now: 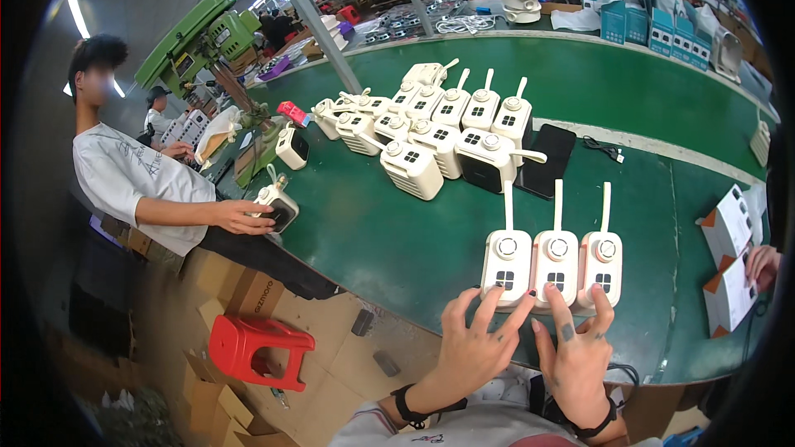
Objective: Testing the functions and lighting of plastic walkie-talkie devices on an assembly line.
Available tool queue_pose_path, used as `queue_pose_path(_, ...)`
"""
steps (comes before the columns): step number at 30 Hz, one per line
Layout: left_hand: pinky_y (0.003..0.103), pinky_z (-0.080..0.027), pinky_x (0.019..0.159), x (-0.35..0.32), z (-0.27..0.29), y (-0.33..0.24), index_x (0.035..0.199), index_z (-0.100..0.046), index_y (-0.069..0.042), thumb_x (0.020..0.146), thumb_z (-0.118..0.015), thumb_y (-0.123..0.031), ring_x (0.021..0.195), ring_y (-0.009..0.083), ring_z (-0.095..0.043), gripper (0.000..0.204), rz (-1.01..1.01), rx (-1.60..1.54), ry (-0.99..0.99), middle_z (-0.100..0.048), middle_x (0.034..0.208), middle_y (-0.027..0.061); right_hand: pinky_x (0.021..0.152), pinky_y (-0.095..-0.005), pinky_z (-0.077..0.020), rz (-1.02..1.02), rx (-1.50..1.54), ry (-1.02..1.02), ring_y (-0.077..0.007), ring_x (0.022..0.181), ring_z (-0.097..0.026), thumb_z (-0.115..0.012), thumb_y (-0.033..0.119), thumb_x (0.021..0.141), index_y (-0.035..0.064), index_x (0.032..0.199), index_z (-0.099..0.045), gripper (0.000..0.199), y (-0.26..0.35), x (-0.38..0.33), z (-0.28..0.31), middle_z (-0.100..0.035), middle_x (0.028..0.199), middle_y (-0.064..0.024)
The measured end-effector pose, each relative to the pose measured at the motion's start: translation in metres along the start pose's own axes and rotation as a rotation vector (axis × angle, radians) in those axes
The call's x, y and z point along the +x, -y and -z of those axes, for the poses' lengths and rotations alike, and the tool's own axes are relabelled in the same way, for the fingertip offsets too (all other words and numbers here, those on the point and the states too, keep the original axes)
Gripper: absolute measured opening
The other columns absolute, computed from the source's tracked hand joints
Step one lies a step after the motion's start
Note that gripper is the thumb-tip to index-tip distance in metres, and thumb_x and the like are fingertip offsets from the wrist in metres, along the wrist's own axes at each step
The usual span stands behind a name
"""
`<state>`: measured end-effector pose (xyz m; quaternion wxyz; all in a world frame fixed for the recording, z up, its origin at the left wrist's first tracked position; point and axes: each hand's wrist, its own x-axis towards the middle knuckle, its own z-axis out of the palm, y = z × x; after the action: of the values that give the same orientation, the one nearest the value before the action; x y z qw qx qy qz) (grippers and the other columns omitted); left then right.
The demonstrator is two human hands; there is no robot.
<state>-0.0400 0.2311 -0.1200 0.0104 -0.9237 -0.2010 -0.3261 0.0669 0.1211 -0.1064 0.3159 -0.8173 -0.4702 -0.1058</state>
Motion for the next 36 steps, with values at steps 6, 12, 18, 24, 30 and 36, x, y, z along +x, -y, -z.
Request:
queue_pose_path(6, 0.041, -0.038, 0.092, -0.0002, -0.0031, 0.0, 0.119, -0.061, -0.02, 0.068, -0.07, -0.011, 0.109, 0.034, -0.041, 0.052, -0.002, 0.014, -0.016, -0.043, 0.119, 0.0102, 0.051, -0.0347, -0.0486, -0.024, 0.0, 0.0, -0.0231, 0.057, -0.054, -0.074, 0.013, 0.076, 0.0199, 0.128, -0.057, 0.055, 0.0027, 0.0004, 0.0012, -0.033, 0.133, -0.024)
queue_pose_path(12, 0.04, -0.038, 0.091, -0.0017, -0.0024, 0.0015, 0.119, -0.06, -0.022, 0.068, -0.07, -0.01, 0.108, 0.034, -0.04, 0.054, 0.013, 0.016, -0.022, -0.042, 0.12, 0.0094, 0.05, -0.0342, -0.048, -0.009, 0.028, 0.021, -0.023, 0.056, -0.053, -0.075, 0.01, 0.075, 0.0196, 0.127, -0.057, 0.056, 0.0032, 0.0003, 0.0013, -0.033, 0.132, -0.0235)
queue_pose_path(18, 0.039, -0.039, 0.09, 0.0013, -0.0038, 0.0012, 0.119, -0.061, -0.025, 0.067, -0.069, -0.01, 0.108, 0.0336, -0.04, 0.054, 0.021, -0.006, -0.008, -0.042, 0.12, 0.0081, 0.049, -0.0341, -0.0474, -0.043, 0.035, 0.002, -0.024, 0.056, -0.053, -0.075, 0.005, 0.075, 0.0183, 0.126, -0.058, 0.055, 0.0025, 0.0014, 0.0008, -0.033, 0.133, -0.025)
queue_pose_path(24, 0.042, -0.038, 0.086, 0.0049, -0.0034, 0.0007, 0.115, -0.063, -0.028, 0.066, -0.07, -0.013, 0.107, 0.0319, -0.04, 0.051, 0.012, 0.06, -0.051, -0.043, 0.12, 0.0047, 0.049, -0.0312, -0.0479, -0.04, 0.036, -0.059, -0.0186, 0.051, -0.051, -0.076, 0.005, 0.073, 0.0188, 0.123, -0.062, 0.053, 0.0055, 0.0025, -0.0043, -0.036, 0.132, -0.0241)
queue_pose_path(30, 0.041, -0.039, 0.086, 0.0029, -0.0065, 0.0003, 0.116, -0.062, -0.029, 0.068, -0.07, -0.014, 0.107, 0.0305, -0.041, 0.051, 0.017, 0.059, -0.074, -0.043, 0.12, 0.0039, 0.05, -0.0332, -0.0459, -0.043, 0.027, -0.066, -0.0224, 0.055, -0.053, -0.073, 0.002, 0.076, 0.0176, 0.123, -0.061, 0.051, 0.0052, 0.0027, -0.0044, -0.038, 0.131, -0.0236)
queue_pose_path(36, 0.04, -0.039, 0.086, 0.0025, -0.0053, -0.0024, 0.117, -0.062, -0.029, 0.068, -0.07, -0.015, 0.107, 0.0303, -0.042, 0.052, 0.03, 0.046, -0.081, -0.044, 0.12, 0.0041, 0.051, -0.0336, -0.0461, -0.072, 0.024, -0.026, -0.025, 0.058, -0.055, -0.073, 0.003, 0.076, 0.018, 0.124, -0.06, 0.052, 0.0079, 0.0018, -0.0018, -0.038, 0.133, -0.0249)
